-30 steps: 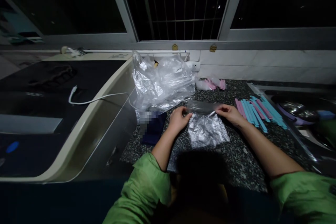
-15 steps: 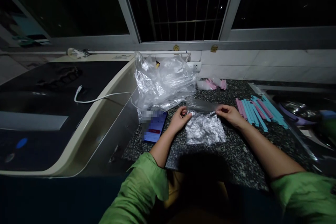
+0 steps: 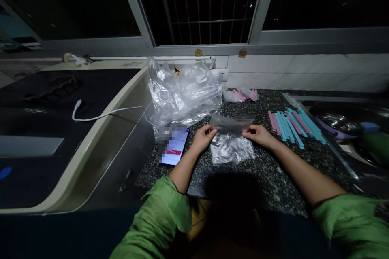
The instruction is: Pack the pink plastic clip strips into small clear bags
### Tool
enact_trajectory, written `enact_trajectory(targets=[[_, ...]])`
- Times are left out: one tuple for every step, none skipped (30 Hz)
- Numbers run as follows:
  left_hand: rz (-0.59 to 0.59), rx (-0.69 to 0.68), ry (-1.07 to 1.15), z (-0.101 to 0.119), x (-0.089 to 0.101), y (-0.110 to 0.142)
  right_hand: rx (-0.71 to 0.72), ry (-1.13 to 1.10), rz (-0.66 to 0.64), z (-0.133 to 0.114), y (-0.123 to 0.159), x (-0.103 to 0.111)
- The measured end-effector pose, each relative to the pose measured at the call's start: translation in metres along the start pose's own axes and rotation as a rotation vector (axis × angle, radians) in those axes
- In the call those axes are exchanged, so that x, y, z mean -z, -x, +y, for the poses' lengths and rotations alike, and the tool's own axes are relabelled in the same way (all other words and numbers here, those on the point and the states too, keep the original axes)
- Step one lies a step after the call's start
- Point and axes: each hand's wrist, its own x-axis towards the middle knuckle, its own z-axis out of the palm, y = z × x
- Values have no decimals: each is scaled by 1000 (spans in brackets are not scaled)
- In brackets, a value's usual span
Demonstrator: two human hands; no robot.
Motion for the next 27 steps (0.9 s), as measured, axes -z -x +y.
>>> enact_trajectory(targets=[[-27,0,7,1,1,1,5,3,17,2,0,-1],[-59,1,4,2,1,2,12,7,30,4,-1,-1],[-90,3,-14,2,2,3,20,13,44,6,-1,-1],[-115,9,-48,2,2,3,27,19,58,7,-2,-1],[-129,18,-91,1,2,3,37,27,68,9,-2,-1],[-136,23,-136,-1,2,4,46,37,74,10,-2,-1],[-138,24,-175,-2,2,3,57,48,80,12,-2,-1],[-135,19,-203,-4,2,3,69,58,86,12,-2,-1],[-127,9,-222,-6,1,3,82,62,97,13,-1,-1],[-117,-3,-234,-7,1,3,99,61,105,13,-1,-2],[-103,-13,-237,-7,1,3,122,53,111,13,-1,-2],[-89,-19,-231,-8,0,3,148,40,111,13,0,-2],[-79,-22,-215,-8,0,3,171,27,101,13,0,-2],[-75,-25,-193,-8,0,3,188,18,86,12,1,-2],[-77,-27,-171,-9,1,3,198,14,71,12,2,-2],[-82,-29,-151,-9,1,3,203,17,54,12,3,-1],[-87,-31,-136,-10,2,3,206,23,43,13,3,0],[-89,-34,-127,-11,2,2,215,31,36,13,4,1],[-86,-38,-121,-12,2,2,234,38,34,14,5,2],[-78,-42,-117,-13,2,1,259,42,34,15,5,3],[-69,-44,-112,-15,3,0,288,47,28,16,5,4],[-62,-46,-109,-17,3,0,318,52,19,17,4,5],[-55,-45,-110,-19,3,-1,348,57,7,18,4,6],[-50,-49,-114,-20,2,-1,374,65,-8,18,3,7],[-43,-57,-121,-22,2,-1,395,75,-23,19,2,7],[-36,-71,-132,-22,2,-1,411,86,-30,19,2,7],[-29,-90,-147,-23,2,0,423,96,-35,19,1,8]])
